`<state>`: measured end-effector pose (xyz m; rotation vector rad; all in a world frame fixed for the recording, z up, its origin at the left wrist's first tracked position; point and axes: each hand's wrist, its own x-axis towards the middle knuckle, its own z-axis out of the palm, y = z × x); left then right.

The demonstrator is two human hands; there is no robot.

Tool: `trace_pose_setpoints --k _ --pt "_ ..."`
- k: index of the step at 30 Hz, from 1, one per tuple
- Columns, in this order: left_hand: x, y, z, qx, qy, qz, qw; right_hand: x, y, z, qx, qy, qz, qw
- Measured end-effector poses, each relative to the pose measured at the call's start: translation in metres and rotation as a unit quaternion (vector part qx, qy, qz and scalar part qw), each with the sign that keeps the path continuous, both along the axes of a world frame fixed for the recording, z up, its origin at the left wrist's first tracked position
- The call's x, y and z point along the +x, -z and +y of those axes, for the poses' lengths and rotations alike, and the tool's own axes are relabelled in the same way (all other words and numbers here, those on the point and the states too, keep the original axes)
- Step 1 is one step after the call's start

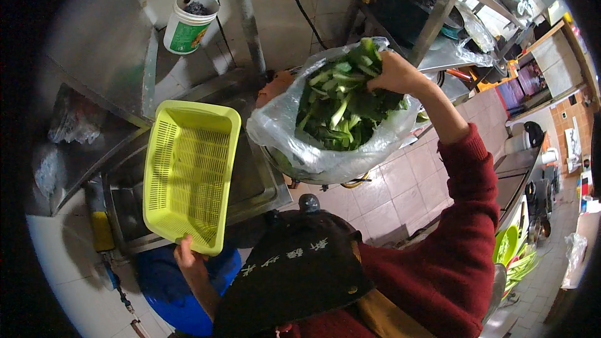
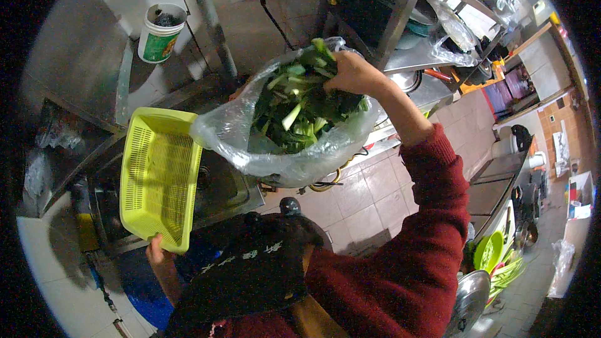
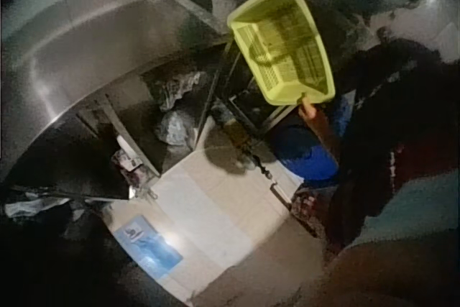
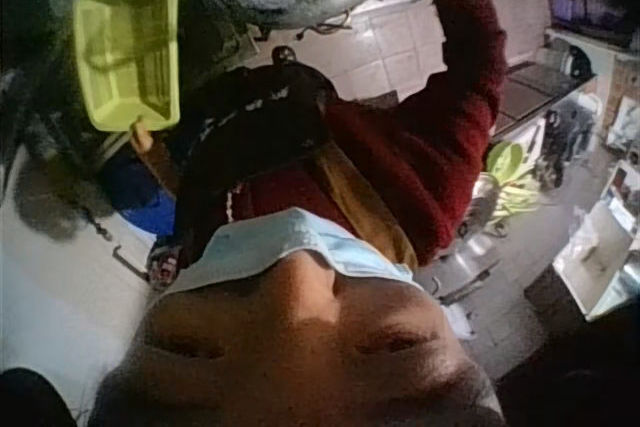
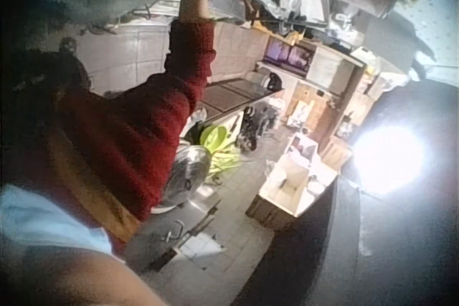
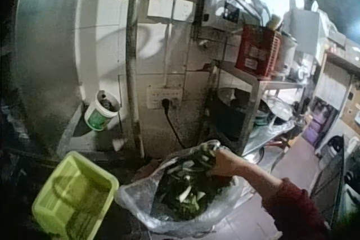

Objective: The person stirs a red sauce in a pot, then washes leafy greens in a sink using a yellow basket, and returns to stir the pot before serving the dish into a bowl.

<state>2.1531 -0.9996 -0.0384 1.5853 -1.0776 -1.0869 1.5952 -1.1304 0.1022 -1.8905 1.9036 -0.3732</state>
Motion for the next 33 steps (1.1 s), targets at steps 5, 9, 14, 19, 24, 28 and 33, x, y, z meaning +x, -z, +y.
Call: trace_pose_setpoints --k 5,9,14,19,24,28,33 --pt "-0.004 -0.003 0.002 0.037 -0.066 0.050 0.996 0.005 -0.030 0.010 -0.020 0.035 -0.039 0.998" --pt "-0.007 0.000 -0.002 -0.017 -0.099 0.017 0.995 0.008 -0.067 0.023 -0.020 0.094 -0.079 0.992" --pt "0.001 0.001 -0.009 0.028 -0.031 0.147 0.988 0.011 -0.078 0.026 -0.040 0.061 -0.175 0.982" --pt "0.002 -0.001 -0.015 0.036 -0.009 0.178 0.983 0.014 -0.090 0.015 -0.095 0.041 -0.190 0.976" --pt "-0.002 -0.007 -0.021 0.058 -0.009 0.185 0.981 0.046 -0.132 -0.005 -0.124 0.012 -0.160 0.979" --pt "-0.003 -0.010 -0.026 0.024 0.009 0.121 0.992 0.101 -0.163 -0.027 -0.131 -0.082 -0.246 0.957" --pt "-0.002 -0.007 -0.030 0.022 0.028 0.056 0.998 0.179 -0.152 -0.048 -0.080 -0.232 -0.251 0.937"
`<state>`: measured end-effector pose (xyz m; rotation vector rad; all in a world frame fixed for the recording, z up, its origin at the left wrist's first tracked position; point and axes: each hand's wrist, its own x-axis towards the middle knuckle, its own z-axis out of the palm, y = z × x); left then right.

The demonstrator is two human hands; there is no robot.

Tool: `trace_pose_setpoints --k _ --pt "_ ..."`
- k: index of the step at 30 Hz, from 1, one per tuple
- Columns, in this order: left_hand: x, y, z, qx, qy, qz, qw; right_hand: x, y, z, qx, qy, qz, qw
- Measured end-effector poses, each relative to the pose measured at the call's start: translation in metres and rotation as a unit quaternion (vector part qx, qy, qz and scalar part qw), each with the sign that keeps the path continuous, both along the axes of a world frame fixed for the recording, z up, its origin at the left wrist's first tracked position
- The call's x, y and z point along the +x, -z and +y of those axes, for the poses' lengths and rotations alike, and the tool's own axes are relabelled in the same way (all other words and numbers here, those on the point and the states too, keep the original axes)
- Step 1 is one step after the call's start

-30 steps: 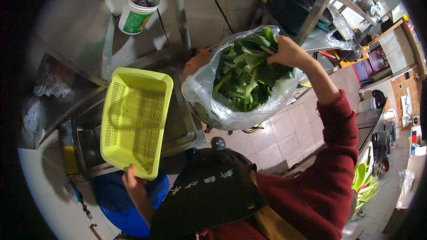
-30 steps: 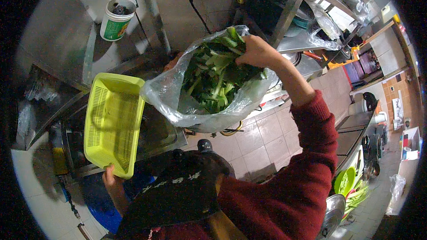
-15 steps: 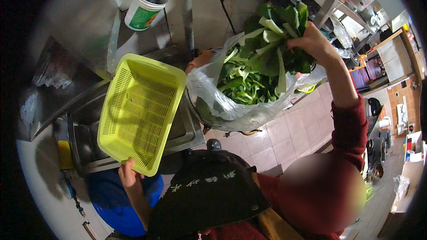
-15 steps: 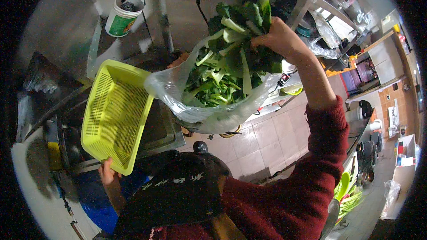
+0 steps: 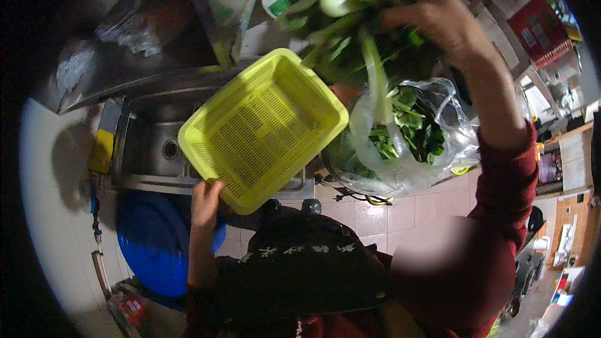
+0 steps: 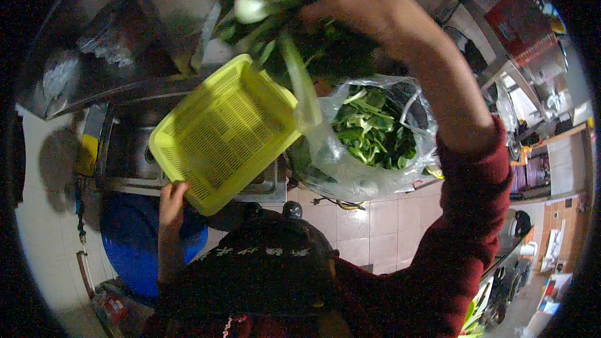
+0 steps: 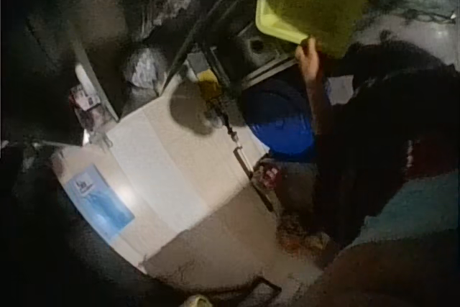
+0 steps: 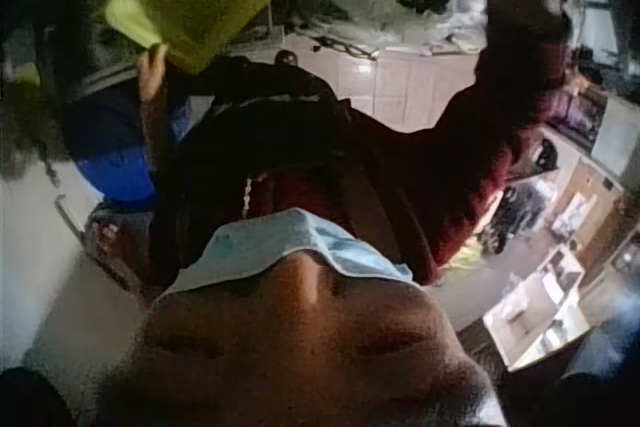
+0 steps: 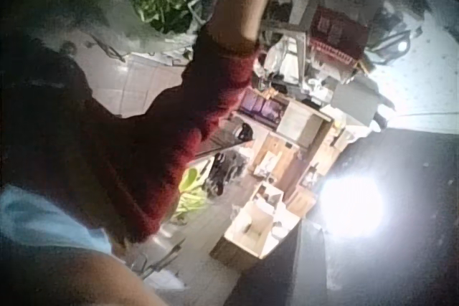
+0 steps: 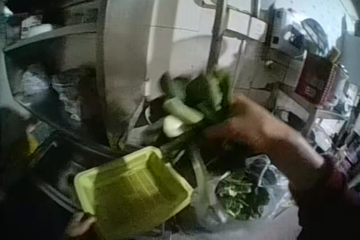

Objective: The person stirs a red sauce in a pot, then washes leafy greens in a sink using a yellow basket, and returns to stir the pot before serving the dish into a bowl.

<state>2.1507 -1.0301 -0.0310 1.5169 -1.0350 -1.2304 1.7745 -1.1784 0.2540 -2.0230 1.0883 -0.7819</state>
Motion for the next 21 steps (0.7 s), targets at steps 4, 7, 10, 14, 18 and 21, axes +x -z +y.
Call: trace_pose_setpoints --k 4,7,10,14,18,21 --pt "0.001 0.002 0.005 0.017 0.008 -0.031 0.999 0.063 0.069 -0.023 -0.009 -0.178 0.045 0.983" --pt "-0.004 0.004 0.010 -0.013 -0.014 0.030 0.999 0.103 0.129 -0.025 0.043 -0.220 0.111 0.968" --pt "-0.008 0.004 0.015 0.075 -0.038 0.123 0.989 0.124 0.160 -0.029 0.065 -0.320 0.190 0.926" --pt "-0.008 0.003 0.018 0.086 -0.025 0.141 0.986 0.118 0.154 -0.033 0.074 -0.318 0.236 0.915" --pt "-0.008 0.002 0.018 0.133 0.009 0.131 0.982 0.104 0.138 -0.033 0.085 -0.282 0.191 0.936" --pt "-0.017 0.001 0.017 0.084 -0.038 0.090 0.992 0.098 0.135 -0.027 0.106 -0.252 0.108 0.956"
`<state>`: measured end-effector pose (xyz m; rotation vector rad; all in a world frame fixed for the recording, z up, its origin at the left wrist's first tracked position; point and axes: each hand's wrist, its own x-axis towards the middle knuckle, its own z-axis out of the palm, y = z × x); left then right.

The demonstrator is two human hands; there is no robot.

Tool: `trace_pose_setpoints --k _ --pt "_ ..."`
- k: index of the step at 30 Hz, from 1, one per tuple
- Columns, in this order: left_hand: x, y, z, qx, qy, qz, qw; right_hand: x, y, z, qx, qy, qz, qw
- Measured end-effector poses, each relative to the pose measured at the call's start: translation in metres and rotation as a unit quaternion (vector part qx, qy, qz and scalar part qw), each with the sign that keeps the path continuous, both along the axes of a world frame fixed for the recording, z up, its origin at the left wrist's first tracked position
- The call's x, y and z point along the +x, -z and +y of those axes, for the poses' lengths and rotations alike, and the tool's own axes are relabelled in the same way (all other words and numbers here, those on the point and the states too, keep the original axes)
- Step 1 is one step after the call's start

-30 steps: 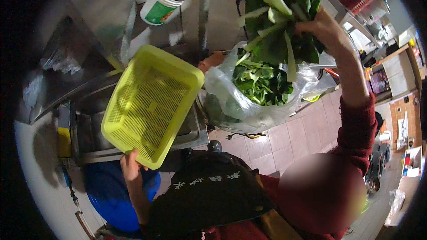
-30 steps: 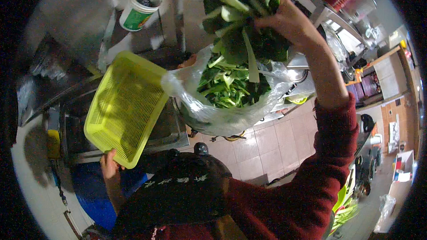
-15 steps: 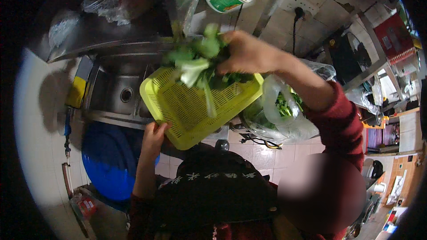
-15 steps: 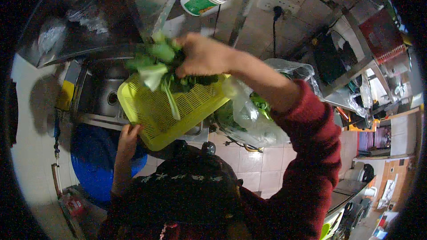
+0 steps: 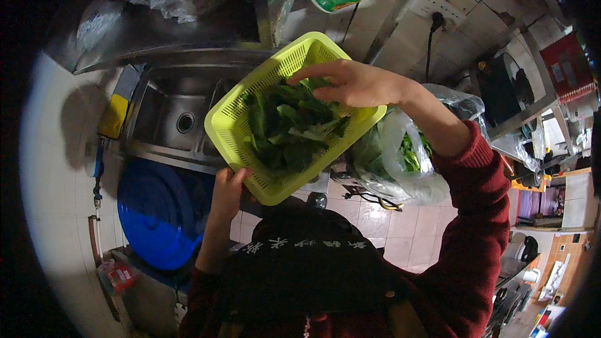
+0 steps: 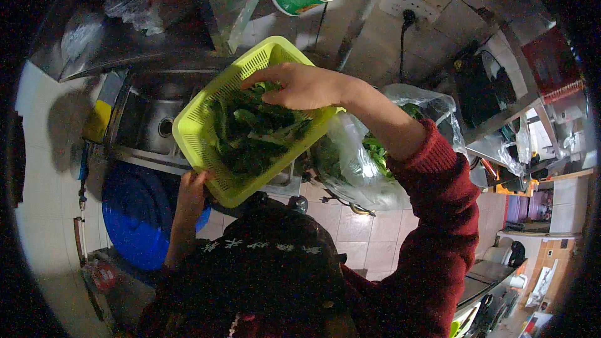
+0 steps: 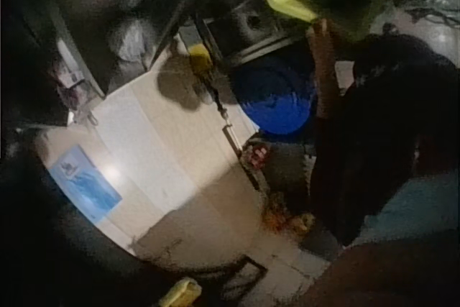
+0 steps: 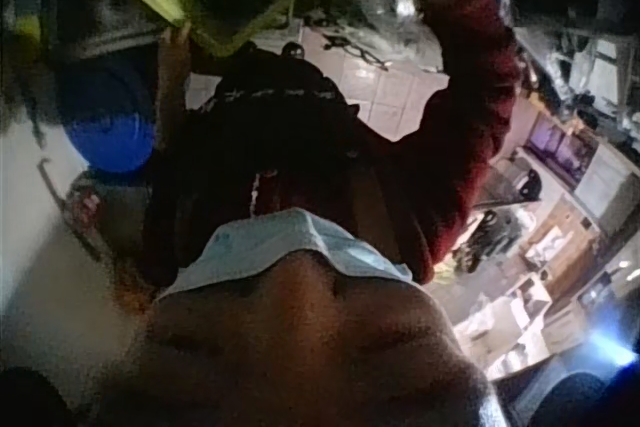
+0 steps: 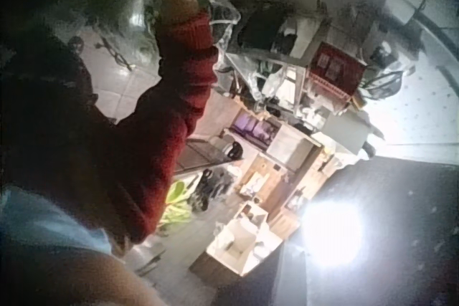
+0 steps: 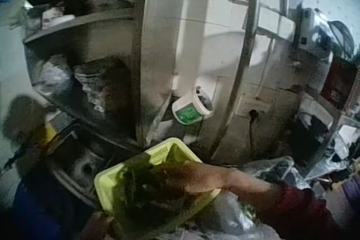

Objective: The person stirs a red sauce in a pot, then washes leafy greens in a sink using a yellow basket, and returns to stir the pot before serving the dish into a bowl.

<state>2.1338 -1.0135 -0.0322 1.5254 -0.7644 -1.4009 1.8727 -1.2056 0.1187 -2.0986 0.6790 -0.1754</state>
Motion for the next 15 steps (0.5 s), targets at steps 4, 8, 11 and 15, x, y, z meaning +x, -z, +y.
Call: trace_pose_setpoints --k 4,8,11,15 --pt "-0.010 -0.004 -0.005 -0.097 0.001 -0.037 0.995 -0.012 -0.023 0.008 -0.088 -0.006 0.037 0.995" --pt "-0.010 -0.003 -0.006 -0.021 -0.027 0.036 0.999 -0.090 -0.086 0.032 -0.009 0.103 -0.060 0.993" --pt "-0.004 0.003 -0.002 -0.069 0.011 -0.045 0.997 -0.159 -0.098 0.060 -0.161 0.248 -0.104 0.950" --pt "0.007 0.014 0.000 -0.080 0.014 -0.050 0.995 -0.218 -0.024 0.100 -0.146 0.313 0.113 0.932"
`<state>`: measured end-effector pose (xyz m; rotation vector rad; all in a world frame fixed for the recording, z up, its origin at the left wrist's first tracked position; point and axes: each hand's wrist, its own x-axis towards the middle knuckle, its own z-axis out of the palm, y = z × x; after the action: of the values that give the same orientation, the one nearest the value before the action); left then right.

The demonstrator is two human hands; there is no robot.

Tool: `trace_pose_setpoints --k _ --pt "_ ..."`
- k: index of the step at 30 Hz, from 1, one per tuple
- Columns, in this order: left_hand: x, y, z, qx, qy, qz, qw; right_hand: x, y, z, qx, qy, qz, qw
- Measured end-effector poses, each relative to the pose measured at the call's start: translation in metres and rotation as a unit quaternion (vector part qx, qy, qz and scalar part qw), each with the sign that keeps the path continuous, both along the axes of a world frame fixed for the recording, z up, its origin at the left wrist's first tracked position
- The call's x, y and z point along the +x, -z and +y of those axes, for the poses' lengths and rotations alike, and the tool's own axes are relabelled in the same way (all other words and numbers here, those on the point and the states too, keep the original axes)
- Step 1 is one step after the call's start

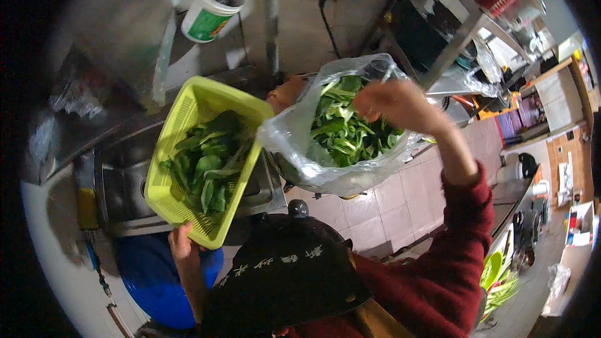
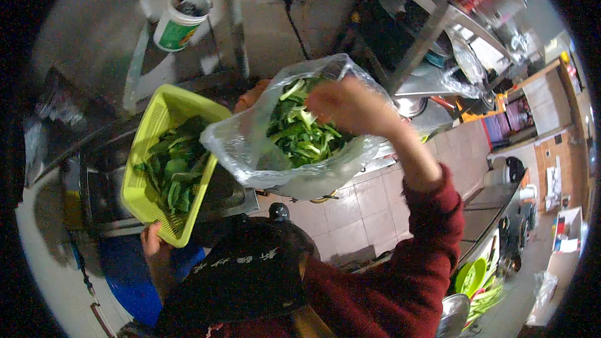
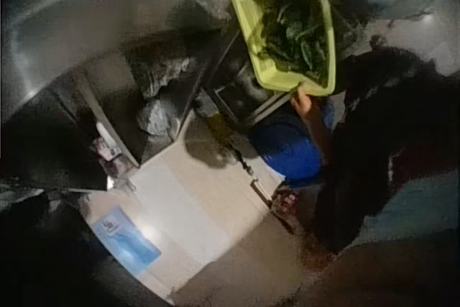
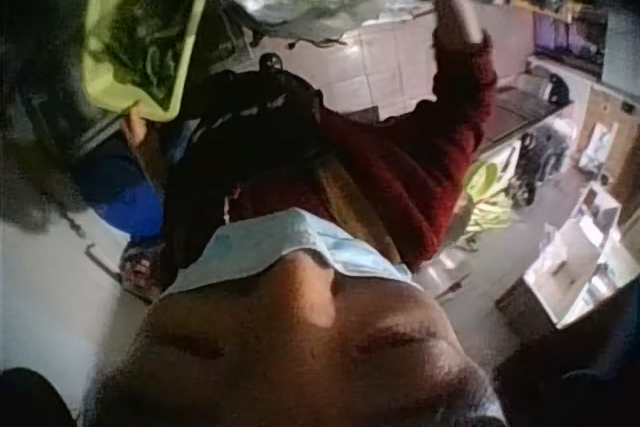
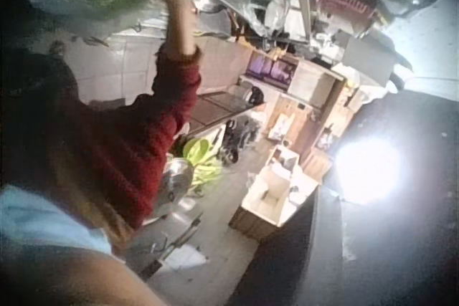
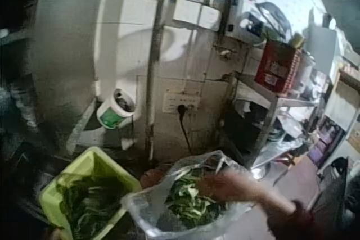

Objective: The person stirs a red sauce in a pot, then washes leafy greens in a sink using a yellow basket, and returns to stir the pot before serving the dish into a bowl.

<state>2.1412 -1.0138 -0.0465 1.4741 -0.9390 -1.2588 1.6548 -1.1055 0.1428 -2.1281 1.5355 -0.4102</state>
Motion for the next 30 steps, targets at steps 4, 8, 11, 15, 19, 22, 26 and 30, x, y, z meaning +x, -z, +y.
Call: trace_pose_setpoints --k 4,8,11,15,19,22,26,30 --pt "0.004 0.002 -0.005 0.039 -0.023 0.065 0.997 0.017 0.111 0.059 0.104 -0.048 0.196 0.974" --pt "-0.001 -0.004 -0.009 0.054 -0.030 0.068 0.996 0.041 0.164 0.110 -0.048 -0.118 0.254 0.959" --pt "-0.005 -0.009 -0.010 0.074 -0.029 0.049 0.996 0.029 0.167 0.110 -0.055 -0.032 0.145 0.987" --pt "-0.011 -0.012 -0.008 0.079 -0.033 0.069 0.994 -0.001 0.166 0.073 -0.126 0.101 0.162 0.974" --pt "-0.018 -0.015 -0.005 0.084 -0.018 0.056 0.995 -0.011 0.180 0.052 -0.089 0.071 0.216 0.970" --pt "-0.025 -0.019 -0.002 0.081 -0.016 0.044 0.996 0.002 0.197 0.053 -0.030 0.033 0.254 0.966" --pt "-0.030 -0.020 0.001 0.072 -0.011 0.034 0.997 0.025 0.214 0.042 -0.208 0.009 0.258 0.944" --pt "-0.028 -0.017 -0.003 0.079 0.001 0.032 0.996 0.021 0.212 0.027 -0.145 -0.020 0.181 0.972"
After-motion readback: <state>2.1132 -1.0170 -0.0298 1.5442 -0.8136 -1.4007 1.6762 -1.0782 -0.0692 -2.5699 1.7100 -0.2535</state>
